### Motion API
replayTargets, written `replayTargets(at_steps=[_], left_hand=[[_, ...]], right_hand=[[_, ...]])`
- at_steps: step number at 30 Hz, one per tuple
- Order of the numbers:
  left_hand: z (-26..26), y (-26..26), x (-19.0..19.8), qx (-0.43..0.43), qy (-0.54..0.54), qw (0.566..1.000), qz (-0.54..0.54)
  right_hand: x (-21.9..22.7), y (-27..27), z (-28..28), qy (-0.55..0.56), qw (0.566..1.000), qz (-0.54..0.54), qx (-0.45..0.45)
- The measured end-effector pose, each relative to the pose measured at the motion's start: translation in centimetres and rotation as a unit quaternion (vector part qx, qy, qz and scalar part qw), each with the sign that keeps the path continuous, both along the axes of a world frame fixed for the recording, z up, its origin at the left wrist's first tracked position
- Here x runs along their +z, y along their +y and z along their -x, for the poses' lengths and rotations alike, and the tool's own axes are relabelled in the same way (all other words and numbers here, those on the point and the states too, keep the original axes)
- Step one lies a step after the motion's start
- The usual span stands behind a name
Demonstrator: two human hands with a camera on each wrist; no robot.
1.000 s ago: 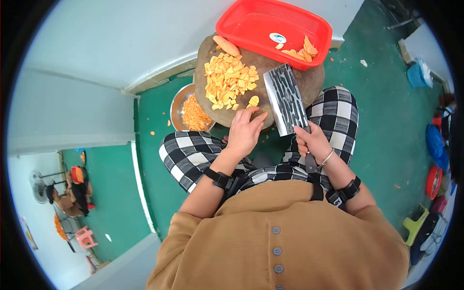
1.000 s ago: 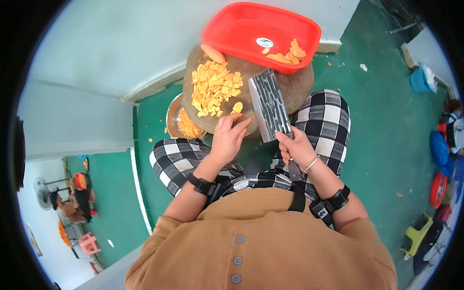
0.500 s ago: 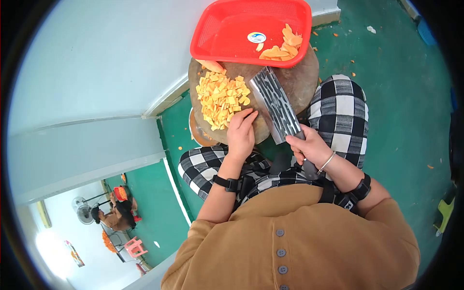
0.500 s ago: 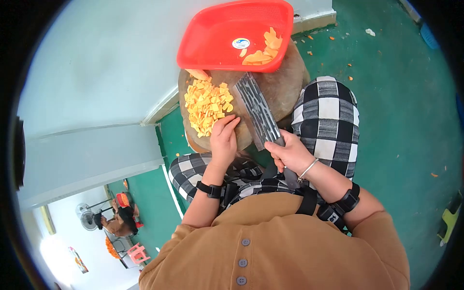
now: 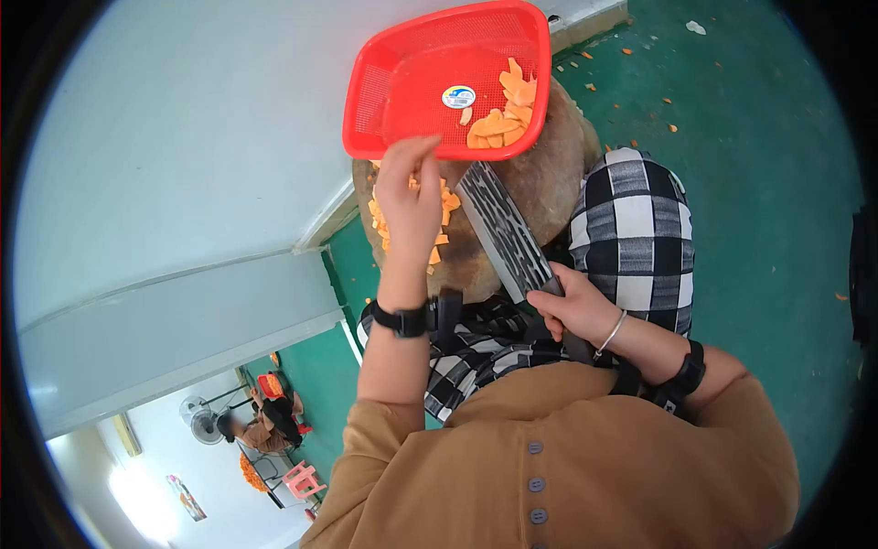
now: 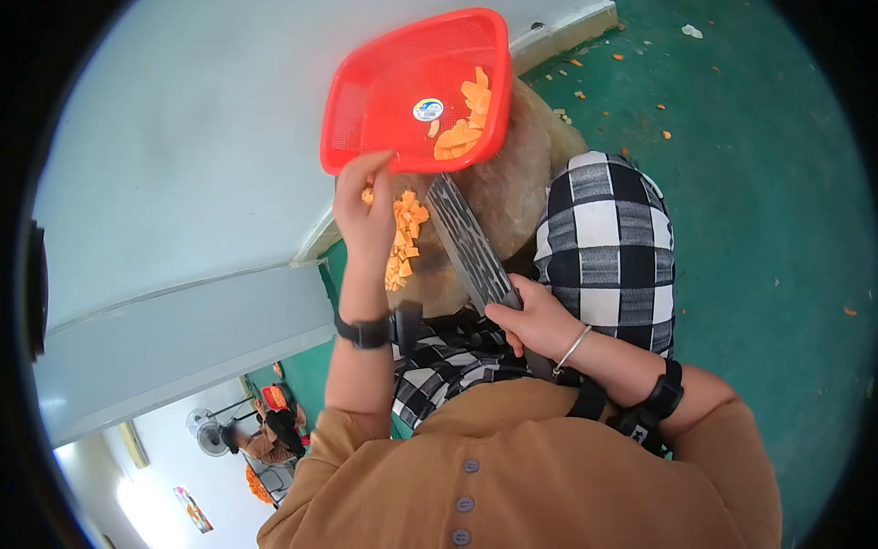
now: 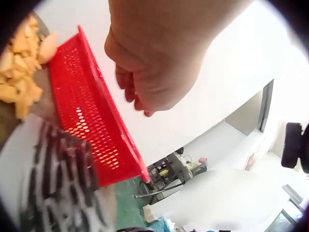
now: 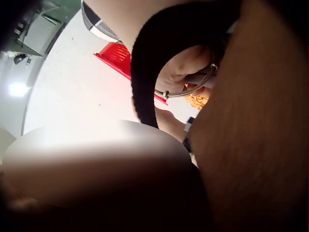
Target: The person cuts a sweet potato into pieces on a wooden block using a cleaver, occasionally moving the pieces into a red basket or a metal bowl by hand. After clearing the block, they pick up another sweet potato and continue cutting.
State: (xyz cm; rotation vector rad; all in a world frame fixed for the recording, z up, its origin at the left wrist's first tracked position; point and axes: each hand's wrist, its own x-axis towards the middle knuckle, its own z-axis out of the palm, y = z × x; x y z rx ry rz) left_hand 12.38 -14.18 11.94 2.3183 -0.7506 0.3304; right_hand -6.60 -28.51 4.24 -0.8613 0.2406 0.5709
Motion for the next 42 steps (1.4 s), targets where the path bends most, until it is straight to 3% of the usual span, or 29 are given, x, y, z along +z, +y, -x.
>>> replayTargets(at_steps=[4, 7, 14, 20, 22, 24, 26, 29, 33, 35, 37, 39, 42], left_hand=[[-5.7, -5.0, 0.0, -0.076, 0.124, 0.984, -0.100], [-9.3, -8.3, -1.6, -0.061, 0.167, 0.969, -0.173], [-10.0, -10.5, -1.7, -0.052, 0.174, 0.949, -0.257], [-5.2, -5.3, 1.7, 0.002, 0.136, 0.990, -0.041], [-2.1, -2.0, 2.4, 0.063, 0.210, 0.971, 0.098], [1.0, 2.2, 1.3, 0.077, 0.245, 0.956, 0.141], [5.0, 5.4, -0.6, 0.157, 0.328, 0.910, 0.199], [9.8, 8.8, -4.6, 0.214, 0.417, 0.862, 0.191], [13.1, 10.0, -8.7, 0.227, 0.421, 0.838, 0.261], [13.2, 10.4, -9.8, 0.191, 0.401, 0.860, 0.250], [13.5, 10.5, -9.9, 0.207, 0.397, 0.849, 0.280], [14.1, 10.7, -10.4, 0.214, 0.296, 0.919, 0.148], [15.0, 11.1, -8.3, 0.215, 0.223, 0.943, 0.124]], right_hand=[[-0.1, -0.1, 0.1, -0.008, 1.000, -0.009, -0.007], [-0.2, -0.1, 0.1, -0.011, 1.000, -0.024, -0.012], [-0.3, -0.1, 0.2, -0.018, 0.999, -0.033, -0.020], [-0.2, -0.1, 0.0, -0.021, 1.000, -0.012, -0.009], [-0.2, 0.0, 0.1, -0.006, 1.000, -0.024, -0.015], [-0.4, 0.2, 0.1, -0.004, 1.000, -0.017, -0.009], [-0.3, 0.3, 0.1, 0.006, 1.000, -0.016, -0.016], [-0.2, 0.3, 0.0, 0.023, 0.999, -0.014, -0.019], [-0.4, 0.2, 0.0, 0.037, 0.999, 0.010, -0.008], [-0.2, 0.4, 0.0, 0.048, 0.999, 0.018, -0.002], [-0.3, 0.5, -0.2, 0.055, 0.998, 0.026, 0.001], [-0.5, 0.5, -0.1, 0.047, 0.999, 0.012, -0.011], [-0.5, 0.7, -0.1, 0.040, 0.998, 0.042, -0.019]])
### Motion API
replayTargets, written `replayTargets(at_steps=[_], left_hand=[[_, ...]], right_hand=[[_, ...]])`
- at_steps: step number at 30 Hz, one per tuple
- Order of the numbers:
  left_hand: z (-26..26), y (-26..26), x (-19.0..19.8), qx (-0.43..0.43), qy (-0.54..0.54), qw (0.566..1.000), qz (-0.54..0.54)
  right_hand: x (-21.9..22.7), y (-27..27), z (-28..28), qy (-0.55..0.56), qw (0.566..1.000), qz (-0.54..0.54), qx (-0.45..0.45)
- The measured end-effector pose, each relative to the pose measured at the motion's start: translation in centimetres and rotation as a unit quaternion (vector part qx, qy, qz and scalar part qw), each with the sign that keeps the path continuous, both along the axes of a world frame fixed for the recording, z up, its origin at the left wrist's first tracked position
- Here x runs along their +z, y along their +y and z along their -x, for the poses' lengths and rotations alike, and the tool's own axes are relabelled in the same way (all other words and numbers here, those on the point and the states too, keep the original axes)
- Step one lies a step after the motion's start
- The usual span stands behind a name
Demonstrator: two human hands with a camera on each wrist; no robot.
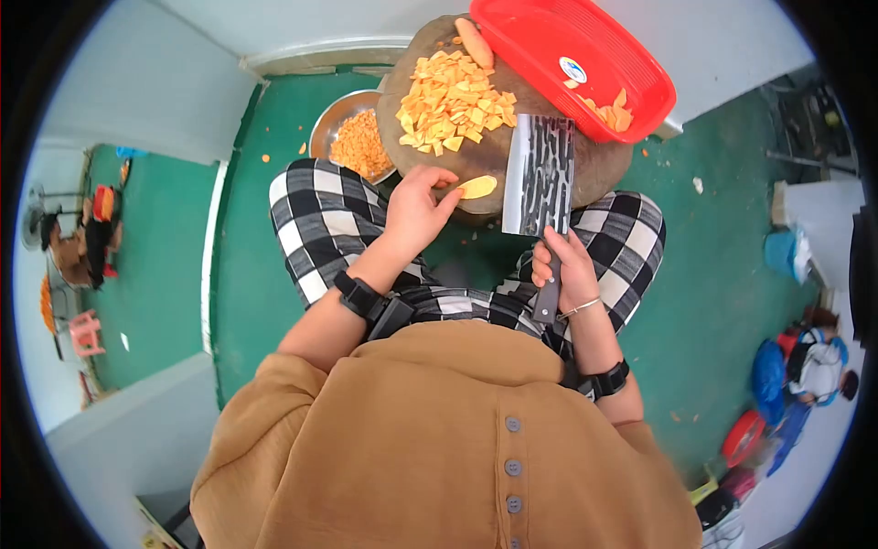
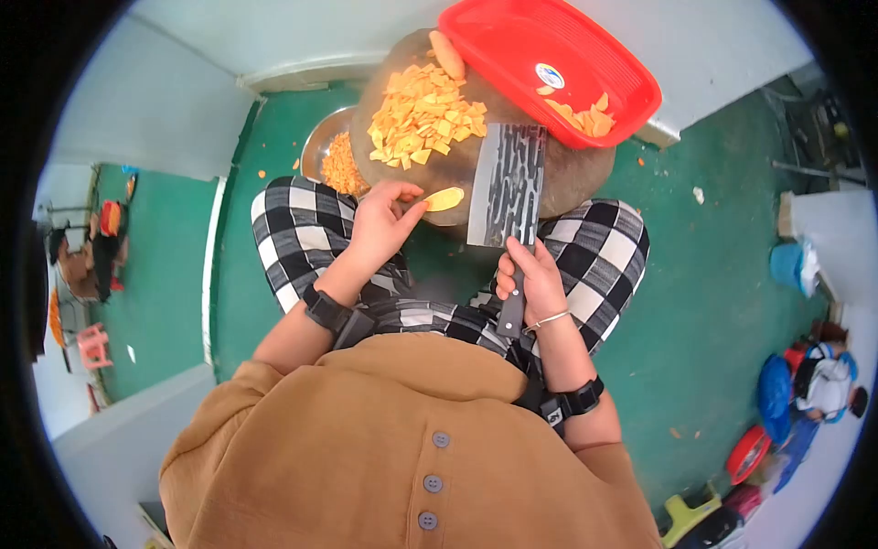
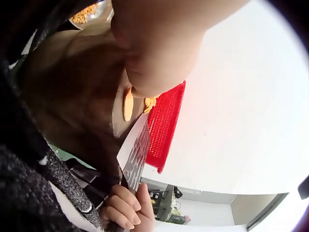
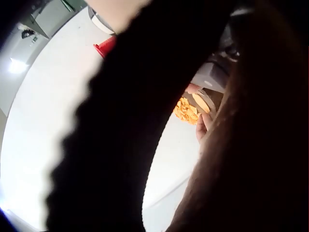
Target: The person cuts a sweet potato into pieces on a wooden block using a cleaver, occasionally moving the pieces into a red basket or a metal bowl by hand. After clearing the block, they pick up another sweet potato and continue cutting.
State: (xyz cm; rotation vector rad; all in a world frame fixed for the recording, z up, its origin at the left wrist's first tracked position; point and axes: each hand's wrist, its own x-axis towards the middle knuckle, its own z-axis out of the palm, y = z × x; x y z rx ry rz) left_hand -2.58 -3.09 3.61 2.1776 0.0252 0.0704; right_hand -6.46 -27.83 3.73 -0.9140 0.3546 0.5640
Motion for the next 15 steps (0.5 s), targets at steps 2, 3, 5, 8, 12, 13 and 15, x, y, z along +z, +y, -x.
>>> replayTargets(at_steps=[2, 3, 5, 8, 12, 13, 15], left_hand=[[0.0, 0.8, -0.6, -0.038, -0.082, 0.996, 0.020], [-0.2, 1.1, -0.9, -0.030, -0.084, 0.996, 0.029], [-0.7, 1.2, -1.8, -0.103, -0.212, 0.971, -0.029], [-1.2, 1.4, -3.6, -0.106, -0.184, 0.977, -0.027], [-2.1, 1.6, -5.6, -0.108, -0.157, 0.981, -0.029], [-2.2, 1.5, -5.8, -0.095, -0.151, 0.984, -0.016], [-2.6, 1.7, -6.2, -0.091, -0.142, 0.986, -0.016]], right_hand=[[0.9, 0.8, 0.0, -0.004, 0.999, 0.039, -0.034], [1.0, 1.2, 0.2, -0.005, 0.998, 0.048, -0.026], [0.8, 1.6, 0.6, -0.053, 0.986, 0.155, -0.024], [0.8, 2.6, 0.7, -0.080, 0.973, 0.217, -0.016], [1.2, 3.0, 0.4, -0.138, 0.930, 0.340, 0.028], [1.2, 2.7, 0.1, -0.152, 0.916, 0.368, 0.052], [1.1, 1.9, -0.5, -0.198, 0.861, 0.459, 0.093]])
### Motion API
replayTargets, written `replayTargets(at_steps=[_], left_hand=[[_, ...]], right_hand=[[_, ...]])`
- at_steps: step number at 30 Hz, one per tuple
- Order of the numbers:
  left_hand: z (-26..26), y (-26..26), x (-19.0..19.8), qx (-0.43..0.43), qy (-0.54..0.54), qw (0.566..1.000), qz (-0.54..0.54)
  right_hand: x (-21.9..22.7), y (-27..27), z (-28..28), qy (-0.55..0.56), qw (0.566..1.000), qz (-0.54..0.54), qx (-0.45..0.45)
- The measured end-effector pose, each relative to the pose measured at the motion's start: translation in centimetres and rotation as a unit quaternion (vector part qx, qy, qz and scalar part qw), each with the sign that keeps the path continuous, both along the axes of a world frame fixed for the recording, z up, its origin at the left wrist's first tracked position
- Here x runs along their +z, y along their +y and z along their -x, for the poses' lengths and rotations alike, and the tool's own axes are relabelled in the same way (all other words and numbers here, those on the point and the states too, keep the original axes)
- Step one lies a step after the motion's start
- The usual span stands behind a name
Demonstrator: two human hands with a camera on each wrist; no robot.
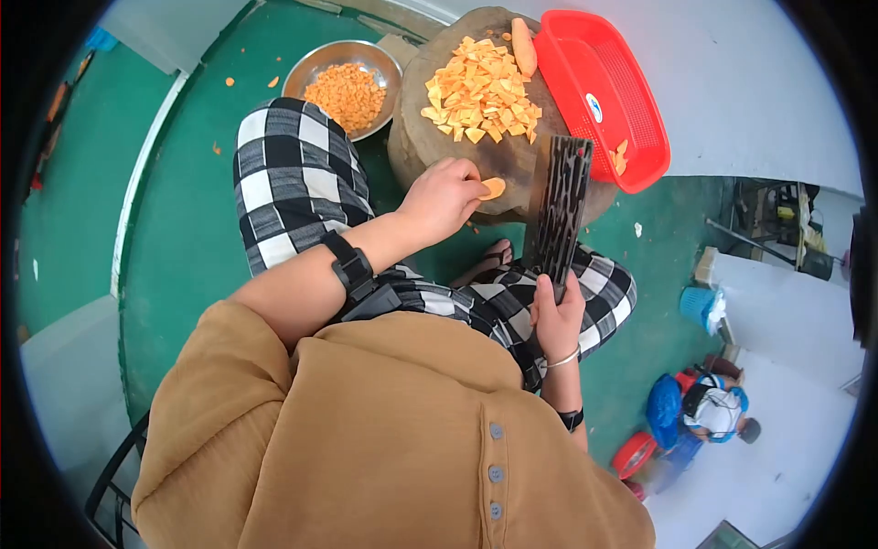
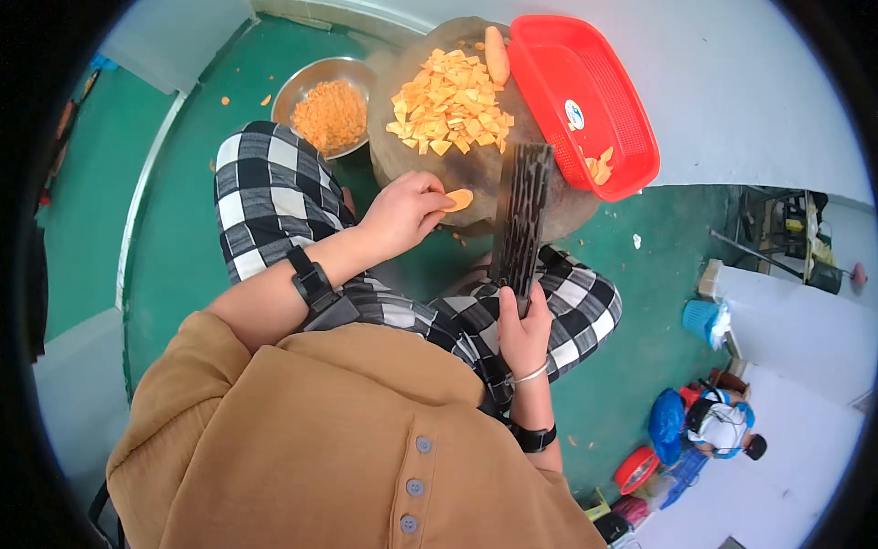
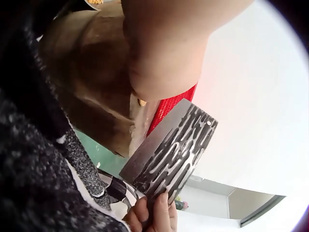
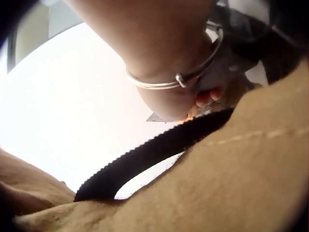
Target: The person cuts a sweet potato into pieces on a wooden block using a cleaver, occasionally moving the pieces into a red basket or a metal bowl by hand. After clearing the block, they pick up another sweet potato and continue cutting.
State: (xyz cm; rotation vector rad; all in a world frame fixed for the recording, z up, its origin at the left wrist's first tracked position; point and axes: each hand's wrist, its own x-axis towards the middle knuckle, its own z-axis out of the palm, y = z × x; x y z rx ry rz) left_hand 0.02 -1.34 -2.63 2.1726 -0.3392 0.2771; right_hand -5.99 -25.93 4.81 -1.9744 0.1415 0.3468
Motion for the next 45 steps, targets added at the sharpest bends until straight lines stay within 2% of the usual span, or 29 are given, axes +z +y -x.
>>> replayTargets(at_steps=[1, 2, 4, 5, 8, 15, 18, 21, 25, 28, 30, 36, 40, 41, 45], left_hand=[[-0.1, 0.0, -0.2, 0.005, 0.007, 1.000, 0.008], [-0.3, 0.0, -0.3, 0.007, 0.012, 1.000, -0.001], [-0.6, 0.1, -0.6, 0.010, 0.027, 1.000, -0.004], [-0.7, 0.1, -0.5, 0.013, 0.032, 0.999, -0.017], [-0.8, 0.0, -0.3, 0.010, 0.048, 0.998, -0.027], [-1.0, 0.0, -0.2, 0.007, 0.064, 0.998, -0.024], [-1.2, 0.1, -0.1, 0.006, 0.084, 0.996, -0.019], [-1.5, 0.1, -0.1, 0.006, 0.091, 0.996, -0.020], [-1.5, 0.2, 0.1, 0.008, 0.092, 0.996, -0.014], [-1.6, 0.3, 0.1, 0.003, 0.101, 0.995, -0.023], [-1.7, 0.3, -0.1, -0.004, 0.108, 0.994, -0.030], [-1.7, 0.2, 0.0, -0.003, 0.110, 0.994, -0.019], [-1.8, 0.1, -0.4, 0.007, 0.082, 0.996, -0.025], [-1.8, 0.1, -0.7, 0.002, 0.088, 0.995, -0.046], [-1.7, 0.4, 0.4, 0.002, 0.102, 0.991, -0.084]], right_hand=[[0.0, -0.3, -0.2, -0.048, 0.994, 0.092, 0.035], [0.3, -0.3, -0.3, -0.041, 0.994, 0.099, 0.039], [2.3, 0.9, -0.9, -0.102, 0.971, 0.186, 0.110], [2.9, 0.9, -0.8, -0.060, 0.967, 0.212, 0.128], [3.1, 1.1, -0.3, -0.041, 0.954, 0.254, 0.151], [2.5, 1.0, -0.1, -0.083, 0.933, 0.287, 0.198], [3.5, 2.0, -0.6, -0.053, 0.918, 0.326, 0.218], [4.0, 2.2, -0.8, -0.108, 0.902, 0.337, 0.247], [3.8, 2.1, -0.8, -0.077, 0.900, 0.348, 0.251], [2.3, 2.2, -0.5, -0.083, 0.911, 0.328, 0.235], [1.8, 2.2, -0.8, -0.041, 0.917, 0.329, 0.223], [2.2, 2.1, -1.3, -0.038, 0.922, 0.317, 0.220], [1.7, 2.8, -2.1, -0.085, 0.928, 0.291, 0.218], [1.6, 3.0, -2.4, -0.054, 0.926, 0.309, 0.212], [0.7, 3.1, -3.3, -0.089, 0.929, 0.285, 0.220]])
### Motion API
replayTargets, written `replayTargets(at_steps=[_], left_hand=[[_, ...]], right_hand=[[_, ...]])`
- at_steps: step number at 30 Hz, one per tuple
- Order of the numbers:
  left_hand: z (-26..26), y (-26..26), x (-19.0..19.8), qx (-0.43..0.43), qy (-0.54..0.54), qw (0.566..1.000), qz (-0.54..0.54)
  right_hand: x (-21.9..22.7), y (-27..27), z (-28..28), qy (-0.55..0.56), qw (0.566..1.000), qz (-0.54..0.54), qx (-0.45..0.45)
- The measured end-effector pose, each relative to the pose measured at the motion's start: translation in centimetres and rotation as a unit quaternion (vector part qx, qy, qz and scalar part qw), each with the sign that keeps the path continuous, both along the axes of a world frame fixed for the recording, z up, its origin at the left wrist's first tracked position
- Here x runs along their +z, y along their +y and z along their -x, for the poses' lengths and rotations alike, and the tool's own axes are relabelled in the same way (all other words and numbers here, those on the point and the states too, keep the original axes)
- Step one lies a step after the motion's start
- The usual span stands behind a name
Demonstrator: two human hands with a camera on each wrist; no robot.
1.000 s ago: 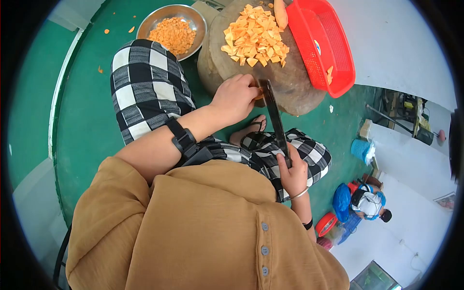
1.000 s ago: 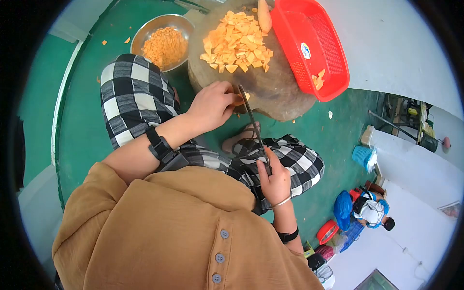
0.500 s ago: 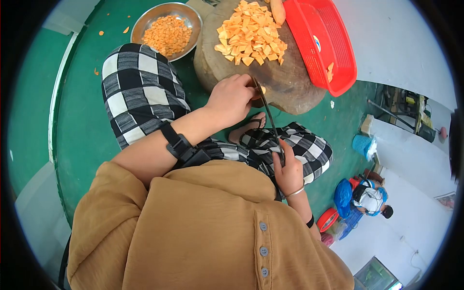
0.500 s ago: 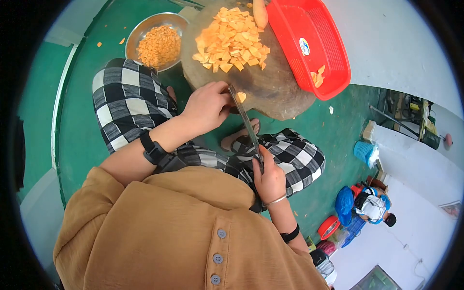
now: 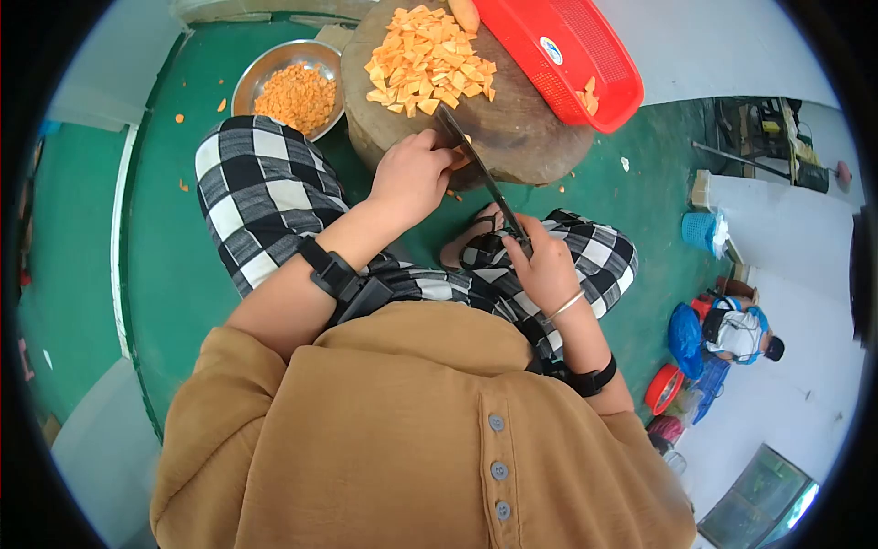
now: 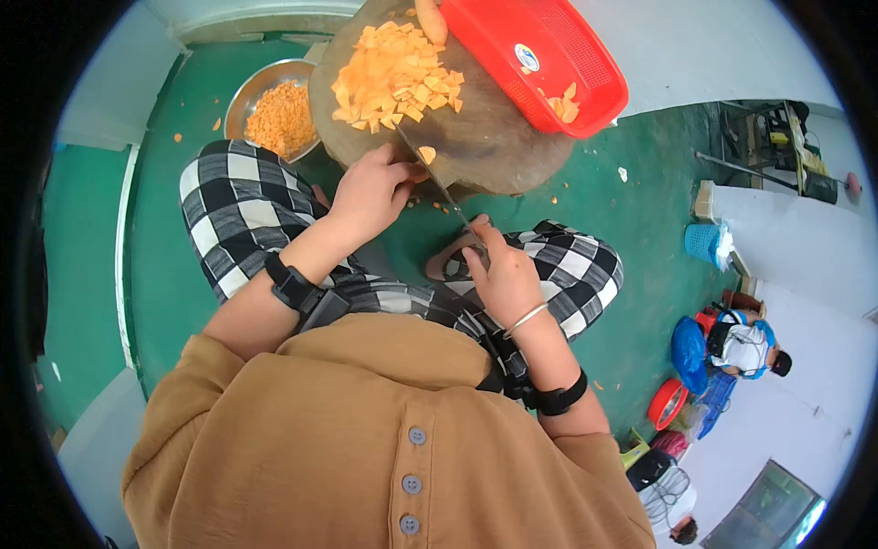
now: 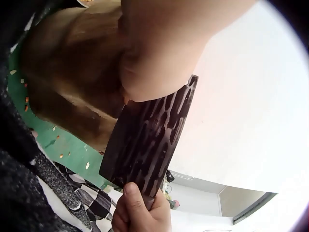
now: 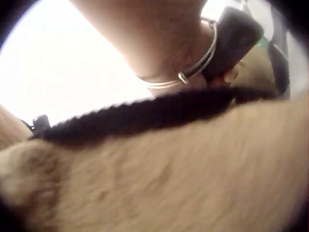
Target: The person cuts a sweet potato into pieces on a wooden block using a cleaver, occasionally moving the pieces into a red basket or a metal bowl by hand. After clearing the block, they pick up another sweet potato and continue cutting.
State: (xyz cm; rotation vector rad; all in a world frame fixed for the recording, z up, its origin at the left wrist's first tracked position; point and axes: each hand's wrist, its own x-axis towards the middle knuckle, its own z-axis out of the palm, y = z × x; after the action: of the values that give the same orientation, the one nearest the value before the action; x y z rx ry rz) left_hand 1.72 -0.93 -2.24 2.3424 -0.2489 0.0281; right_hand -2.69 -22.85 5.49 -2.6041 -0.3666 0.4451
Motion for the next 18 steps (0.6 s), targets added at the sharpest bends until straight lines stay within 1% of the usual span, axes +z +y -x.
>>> replayTargets(at_steps=[1, 3, 4, 6, 7, 8, 9, 11, 12, 14, 18], left_hand=[[0.0, 0.3, 0.0, -0.006, -0.005, 1.000, -0.005], [0.1, 0.6, -0.7, 0.009, -0.017, 0.999, 0.039], [0.0, 0.8, -1.0, 0.007, -0.015, 0.999, 0.037], [0.0, 0.7, -1.4, 0.011, -0.023, 0.997, 0.074], [0.0, 0.7, -1.5, 0.011, -0.021, 0.997, 0.072], [0.0, 0.6, -1.7, 0.013, -0.031, 0.997, 0.072], [0.0, 0.5, -1.8, 0.013, -0.038, 0.997, 0.071], [-0.1, 0.2, -1.8, 0.011, -0.032, 0.997, 0.069], [-0.1, 0.1, -1.7, 0.011, -0.027, 0.997, 0.070], [-0.1, 0.1, -1.4, 0.007, -0.024, 0.997, 0.071], [-0.2, 0.3, -0.7, 0.004, 0.004, 0.997, 0.075]], right_hand=[[0.3, 0.0, 0.1, -0.005, 1.000, -0.005, -0.006], [0.3, -0.1, 0.3, 0.019, 0.999, -0.026, -0.026], [0.3, 0.1, 0.5, 0.018, 0.998, -0.049, -0.047], [0.8, 0.0, 0.9, 0.021, 0.998, -0.040, -0.052], [1.2, -0.1, 1.2, 0.024, 0.998, -0.028, -0.056], [1.3, -0.3, 1.4, -0.007, 0.999, -0.040, -0.036], [1.6, -0.5, 1.5, -0.006, 0.998, -0.042, -0.038], [2.0, -1.0, 1.7, 0.044, 0.998, -0.014, -0.044], [1.8, -1.2, 1.8, 0.045, 0.998, -0.015, -0.047], [1.5, -1.6, 2.2, -0.006, 1.000, -0.014, -0.012], [1.7, -1.7, 2.3, -0.019, 1.000, -0.024, -0.003]])
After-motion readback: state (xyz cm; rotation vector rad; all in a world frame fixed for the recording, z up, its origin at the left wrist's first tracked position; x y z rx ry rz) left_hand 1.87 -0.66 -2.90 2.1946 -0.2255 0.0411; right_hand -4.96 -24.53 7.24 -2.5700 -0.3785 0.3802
